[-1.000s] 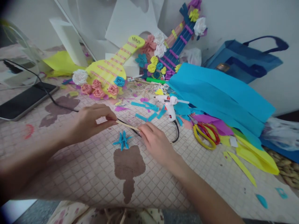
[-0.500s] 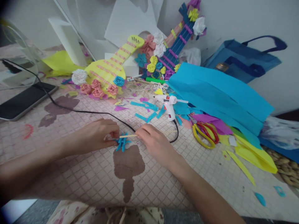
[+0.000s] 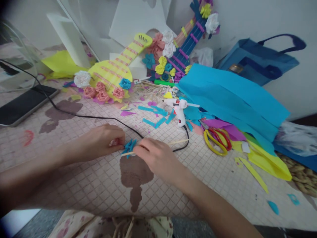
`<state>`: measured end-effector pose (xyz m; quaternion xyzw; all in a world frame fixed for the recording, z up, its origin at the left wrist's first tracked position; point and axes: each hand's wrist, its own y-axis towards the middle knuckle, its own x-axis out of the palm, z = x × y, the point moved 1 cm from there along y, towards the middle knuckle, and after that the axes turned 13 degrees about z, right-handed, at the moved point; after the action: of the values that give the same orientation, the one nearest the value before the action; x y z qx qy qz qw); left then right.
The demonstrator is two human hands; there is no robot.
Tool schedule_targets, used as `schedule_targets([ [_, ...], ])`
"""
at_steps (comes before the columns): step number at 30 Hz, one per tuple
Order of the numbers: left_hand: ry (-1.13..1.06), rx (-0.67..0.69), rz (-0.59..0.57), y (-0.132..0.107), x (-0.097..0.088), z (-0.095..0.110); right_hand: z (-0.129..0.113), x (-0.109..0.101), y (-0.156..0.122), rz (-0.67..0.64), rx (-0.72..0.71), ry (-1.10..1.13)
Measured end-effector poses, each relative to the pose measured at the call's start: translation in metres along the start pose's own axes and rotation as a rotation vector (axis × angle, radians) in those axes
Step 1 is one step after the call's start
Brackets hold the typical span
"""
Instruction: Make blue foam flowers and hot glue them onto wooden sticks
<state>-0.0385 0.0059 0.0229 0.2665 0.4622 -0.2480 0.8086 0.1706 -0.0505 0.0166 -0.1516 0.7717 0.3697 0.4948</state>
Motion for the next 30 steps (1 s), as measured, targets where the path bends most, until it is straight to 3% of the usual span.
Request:
schedule_targets([
  [5, -0.007, -0.009, 0.005, -0.003, -0.002, -0.005, -0.002, 0.004, -0.002, -0.01, -0.011, -0.022],
  [9, -0.098, 0.048, 0.083, -0.004, -0.011, -0.007, -0.001, 0.005, -0.002, -0.008, -0.027, -0.028],
  [11, -0.154, 0.094, 0.11, -0.004, -0.013, -0.003, -0.001, 0.006, -0.001, -0.009, -0.031, -0.029],
  [15, -0.215, 0.189, 0.058, -0.006, -0.006, 0.01, -0.001, 0.009, -0.002, -0.021, -0.036, -0.032],
  [20, -0.041, 0.226, 0.029, -0.011, 0.005, 0.017, -0.001, 0.012, -0.002, -0.04, -0.028, -0.021],
  [30, 0.198, 0.352, 0.051, -0.013, 0.006, 0.02, -0.003, 0.013, 0.001, -0.021, -0.014, 0.001],
])
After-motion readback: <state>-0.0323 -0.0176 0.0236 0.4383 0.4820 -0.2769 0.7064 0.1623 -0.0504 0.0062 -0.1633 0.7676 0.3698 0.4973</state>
